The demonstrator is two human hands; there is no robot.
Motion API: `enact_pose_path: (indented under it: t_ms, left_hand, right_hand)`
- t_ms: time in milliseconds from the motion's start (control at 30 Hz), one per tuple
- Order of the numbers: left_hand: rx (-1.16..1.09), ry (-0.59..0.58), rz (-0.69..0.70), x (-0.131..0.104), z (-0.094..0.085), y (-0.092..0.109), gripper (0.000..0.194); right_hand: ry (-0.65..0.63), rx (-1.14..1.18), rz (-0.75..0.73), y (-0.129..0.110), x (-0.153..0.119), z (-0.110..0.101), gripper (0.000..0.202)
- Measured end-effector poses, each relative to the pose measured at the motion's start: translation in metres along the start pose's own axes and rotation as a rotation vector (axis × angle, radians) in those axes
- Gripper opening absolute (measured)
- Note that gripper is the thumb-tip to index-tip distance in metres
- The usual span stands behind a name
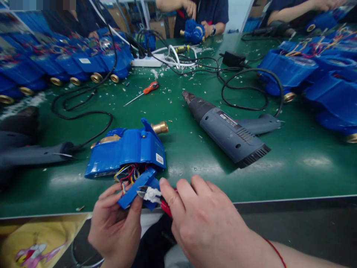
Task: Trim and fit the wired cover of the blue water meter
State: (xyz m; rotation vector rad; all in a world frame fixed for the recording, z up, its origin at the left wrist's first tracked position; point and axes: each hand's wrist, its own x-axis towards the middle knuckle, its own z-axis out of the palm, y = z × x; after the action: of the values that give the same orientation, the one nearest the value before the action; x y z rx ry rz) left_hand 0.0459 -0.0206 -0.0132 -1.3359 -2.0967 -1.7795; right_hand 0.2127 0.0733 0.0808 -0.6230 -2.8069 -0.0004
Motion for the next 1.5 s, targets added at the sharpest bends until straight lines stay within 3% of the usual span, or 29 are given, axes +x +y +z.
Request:
enact_pose_path:
  t_ms: [733, 933, 1233, 1500]
  left_hand:
    - [-0.008, 0.004, 0.002, -0.007, 0.002, -0.005, 0.024]
    - [-0.003, 0.013, 0.018, -0.006, 0.003, -0.004, 0.022]
    - [-0.011, 0.046, -0.061, -0.01, 0.005, -0.002, 0.026]
    - [-0.009, 0.019, -0.05, -0.008, 0.003, 0.001, 0.023]
  right_hand:
    - [-0.016, 0.099, -0.004, 0.008, 0.005, -0.008, 0.038]
    - [0.008, 0.097, 0.015, 0.01, 0.004, -0.011, 0.043]
    - [-0.09, 0.045, 0.034, 0.005, 0.005, -0.02, 0.061]
    - [-0.129, 0.062, 0.006, 0.007, 0.003, -0.024, 0.063]
